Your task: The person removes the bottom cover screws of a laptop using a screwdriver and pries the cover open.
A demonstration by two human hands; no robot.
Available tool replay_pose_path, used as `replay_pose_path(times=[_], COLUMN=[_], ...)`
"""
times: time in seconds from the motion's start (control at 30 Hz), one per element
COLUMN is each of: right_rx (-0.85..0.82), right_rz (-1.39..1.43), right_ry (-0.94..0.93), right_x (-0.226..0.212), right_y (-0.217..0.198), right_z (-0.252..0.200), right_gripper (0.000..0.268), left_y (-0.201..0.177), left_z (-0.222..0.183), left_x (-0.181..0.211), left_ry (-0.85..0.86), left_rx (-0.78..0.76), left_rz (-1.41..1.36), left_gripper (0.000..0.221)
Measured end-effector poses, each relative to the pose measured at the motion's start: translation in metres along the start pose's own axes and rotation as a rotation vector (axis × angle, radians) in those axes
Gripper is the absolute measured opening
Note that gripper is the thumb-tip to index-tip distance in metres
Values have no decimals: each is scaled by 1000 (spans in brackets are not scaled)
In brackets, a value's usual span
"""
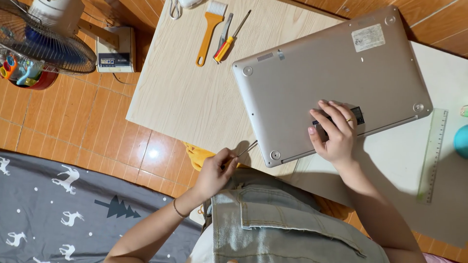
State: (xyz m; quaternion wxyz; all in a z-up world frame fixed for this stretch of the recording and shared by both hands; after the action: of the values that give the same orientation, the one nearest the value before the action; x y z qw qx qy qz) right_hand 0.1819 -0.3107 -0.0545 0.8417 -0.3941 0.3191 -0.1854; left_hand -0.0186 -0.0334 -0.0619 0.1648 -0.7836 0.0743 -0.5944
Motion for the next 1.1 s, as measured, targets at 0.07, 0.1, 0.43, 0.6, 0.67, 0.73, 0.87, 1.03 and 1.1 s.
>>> replay_pose_path(times=[0.07, 0.1, 0.43, 0.6, 0.67, 0.73, 0.87, 1.03, 1.1], right_rx=[-6, -5, 13, 10, 0, -32, -178, -384, -443], right_rz=[11, 13, -50, -1, 23, -2, -34, -29, -58], right_ry=[-10, -12, -56, -25, -24, -94, -506, -672, -685], right_x=[-4, -4, 1, -1, -3, -17, -47, -71, -76], right_y=[-1, -1, 1, -1, -3, -3, 22, 34, 32], right_z=[3, 3, 3, 1, 4, 3, -8, 4, 10], right_gripper=[33, 33, 36, 35, 37, 45, 77, 61, 52], left_y=[-4, -6, 10, -6, -9, -11, -19, -38, -43], left_z=[-2, -3, 27, 33, 34, 35, 34, 42, 44], left_x=[13, 18, 36, 72, 75, 61, 29, 35, 37], left_ry=[50, 50, 430, 316, 280, 312, 383, 280, 260], left_rx=[21, 24, 59, -15, -54, -36, 50, 80, 81], left_rz=[99, 99, 419, 527, 585, 575, 551, 464, 431], left_gripper=[11, 11, 11, 10, 14, 15, 11, 9, 10])
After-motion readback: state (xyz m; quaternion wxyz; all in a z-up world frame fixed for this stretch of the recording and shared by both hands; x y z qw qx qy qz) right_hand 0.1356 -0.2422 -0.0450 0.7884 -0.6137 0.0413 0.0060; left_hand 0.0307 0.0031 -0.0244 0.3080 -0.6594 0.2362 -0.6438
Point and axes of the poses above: each hand's wrist, its own z-axis towards the middle knuckle, its own y-axis out of the palm, x = y × z, the point moved 1 cm from there along z, towards the middle knuckle, and after that the axes turned 3 degrees about y, right-handed, at the moved point
